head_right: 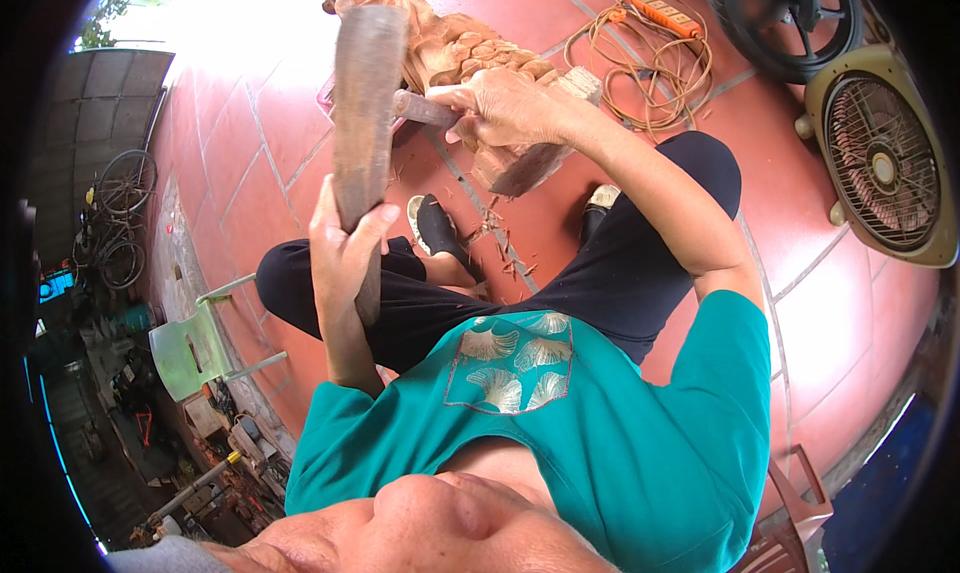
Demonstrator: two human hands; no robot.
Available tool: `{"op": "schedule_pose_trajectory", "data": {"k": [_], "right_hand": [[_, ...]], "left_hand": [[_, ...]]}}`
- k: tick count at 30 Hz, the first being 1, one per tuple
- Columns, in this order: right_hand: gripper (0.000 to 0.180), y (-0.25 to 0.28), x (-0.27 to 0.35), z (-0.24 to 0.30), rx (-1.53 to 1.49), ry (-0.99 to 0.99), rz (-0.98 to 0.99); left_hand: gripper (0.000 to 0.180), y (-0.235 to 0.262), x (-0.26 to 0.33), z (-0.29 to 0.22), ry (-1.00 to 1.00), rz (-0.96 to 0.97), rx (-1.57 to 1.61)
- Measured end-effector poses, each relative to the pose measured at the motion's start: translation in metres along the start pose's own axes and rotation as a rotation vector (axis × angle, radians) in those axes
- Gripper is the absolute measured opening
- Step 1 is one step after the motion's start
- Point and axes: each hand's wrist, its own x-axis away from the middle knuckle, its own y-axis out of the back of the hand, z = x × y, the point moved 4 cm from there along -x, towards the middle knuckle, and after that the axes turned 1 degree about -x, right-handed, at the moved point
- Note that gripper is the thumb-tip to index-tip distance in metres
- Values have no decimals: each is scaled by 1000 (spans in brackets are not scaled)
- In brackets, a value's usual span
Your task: The person carves a wooden sculpture using a chisel and a wooden mallet. They repeatedly position the chisel and strike it to shape the wood, with wood shavings accumulating on the floor.
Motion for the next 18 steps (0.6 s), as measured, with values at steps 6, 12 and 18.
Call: {"op": "schedule_pose_trajectory", "data": {"k": [6, 12, 18], "right_hand": [[35, 1, 2, 7, 25, 36, -18], [33, 5, 0, 3, 83, 63, -66], [22, 20, 2, -6, -51, 46, -173]], "left_hand": [[40, 11, 13, -28, -324, -250, 352], [40, -12, -7, 3, -272, -52, -432], [35, -10, -8, 14, -9, -37, 90]]}}
